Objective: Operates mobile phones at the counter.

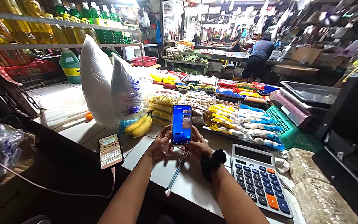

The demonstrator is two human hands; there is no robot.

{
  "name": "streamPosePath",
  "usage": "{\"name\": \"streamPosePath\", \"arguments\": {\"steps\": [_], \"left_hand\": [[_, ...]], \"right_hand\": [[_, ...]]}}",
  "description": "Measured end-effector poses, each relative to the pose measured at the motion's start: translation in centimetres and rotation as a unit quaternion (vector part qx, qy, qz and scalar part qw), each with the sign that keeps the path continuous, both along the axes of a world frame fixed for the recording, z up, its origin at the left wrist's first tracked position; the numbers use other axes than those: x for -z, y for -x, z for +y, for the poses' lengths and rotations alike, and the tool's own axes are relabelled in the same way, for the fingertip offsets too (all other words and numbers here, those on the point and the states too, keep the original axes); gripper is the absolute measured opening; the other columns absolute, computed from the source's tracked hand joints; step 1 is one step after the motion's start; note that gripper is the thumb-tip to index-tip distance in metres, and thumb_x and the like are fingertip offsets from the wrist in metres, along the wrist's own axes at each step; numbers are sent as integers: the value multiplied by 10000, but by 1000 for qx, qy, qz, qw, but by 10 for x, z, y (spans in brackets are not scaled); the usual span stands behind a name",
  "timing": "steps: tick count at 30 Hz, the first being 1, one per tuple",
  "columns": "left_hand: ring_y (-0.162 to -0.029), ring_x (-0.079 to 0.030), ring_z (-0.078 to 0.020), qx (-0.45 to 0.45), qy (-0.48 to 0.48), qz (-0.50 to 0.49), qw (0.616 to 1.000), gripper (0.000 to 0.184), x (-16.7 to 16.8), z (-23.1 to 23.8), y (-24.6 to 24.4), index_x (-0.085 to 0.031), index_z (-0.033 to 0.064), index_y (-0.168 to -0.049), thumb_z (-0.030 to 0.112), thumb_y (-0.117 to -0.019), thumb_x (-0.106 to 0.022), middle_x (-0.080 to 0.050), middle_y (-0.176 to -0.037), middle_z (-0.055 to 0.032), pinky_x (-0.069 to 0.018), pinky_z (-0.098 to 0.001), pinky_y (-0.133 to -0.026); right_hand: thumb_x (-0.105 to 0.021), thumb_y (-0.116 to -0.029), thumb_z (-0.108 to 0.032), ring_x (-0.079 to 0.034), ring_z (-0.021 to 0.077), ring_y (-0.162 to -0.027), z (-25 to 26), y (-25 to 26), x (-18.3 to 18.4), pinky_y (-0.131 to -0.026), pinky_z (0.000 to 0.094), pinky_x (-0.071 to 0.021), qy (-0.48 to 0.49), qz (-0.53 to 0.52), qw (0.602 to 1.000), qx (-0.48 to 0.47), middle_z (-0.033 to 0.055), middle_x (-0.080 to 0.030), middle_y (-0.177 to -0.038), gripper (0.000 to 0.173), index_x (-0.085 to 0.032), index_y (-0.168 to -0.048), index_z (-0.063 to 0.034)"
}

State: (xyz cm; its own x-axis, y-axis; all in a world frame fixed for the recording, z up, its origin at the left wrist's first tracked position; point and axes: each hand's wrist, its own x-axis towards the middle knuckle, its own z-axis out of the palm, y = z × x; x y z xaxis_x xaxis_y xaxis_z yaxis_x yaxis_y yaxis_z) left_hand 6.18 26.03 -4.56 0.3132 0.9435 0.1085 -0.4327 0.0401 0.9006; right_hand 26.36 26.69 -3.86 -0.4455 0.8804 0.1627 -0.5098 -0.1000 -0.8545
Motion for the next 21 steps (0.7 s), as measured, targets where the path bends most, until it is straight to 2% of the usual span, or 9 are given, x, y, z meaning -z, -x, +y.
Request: {"name": "streamPosePath", "arguments": {"steps": [7,11,16,21], "left_hand": [[-566,-664,-132,0,0,-3,1000,407,1,0,-1,-336,165,-1514,144,-1108,-349,-717,-1006,-105,-563,-242,-476],[-553,-653,-119,-3,-4,2,1000,401,-1,0,-2,-353,156,-1506,133,-1106,-348,-718,-986,-96,-559,-237,-476],[-558,-663,-128,1,-6,6,1000,399,1,1,-2,-359,151,-1505,140,-1106,-353,-718,-995,-101,-566,-243,-474],[-543,-649,-109,10,-18,31,999,416,0,-2,-2,-356,162,-1516,141,-1100,-364,-725,-980,-85,-560,-233,-483]], "right_hand": [[-495,-767,175,-743,270,-870,-1,-1,-2,-638,393,-632,10,0,1000,2,164,-678,-1172,867,-180,-1516,-128],[-479,-762,174,-738,254,-801,-2,1,-4,-604,379,-623,8,-9,1000,14,166,-690,-1133,860,-183,-1517,-111],[-472,-809,139,-739,265,-786,-3,2,-5,-592,388,-621,14,-19,999,35,172,-697,-1089,751,-252,-1484,-106],[-451,-884,55,-739,280,-757,-4,3,-7,-521,380,-602,22,-26,997,63,179,-702,-1048,572,-311,-1413,-111]]}}
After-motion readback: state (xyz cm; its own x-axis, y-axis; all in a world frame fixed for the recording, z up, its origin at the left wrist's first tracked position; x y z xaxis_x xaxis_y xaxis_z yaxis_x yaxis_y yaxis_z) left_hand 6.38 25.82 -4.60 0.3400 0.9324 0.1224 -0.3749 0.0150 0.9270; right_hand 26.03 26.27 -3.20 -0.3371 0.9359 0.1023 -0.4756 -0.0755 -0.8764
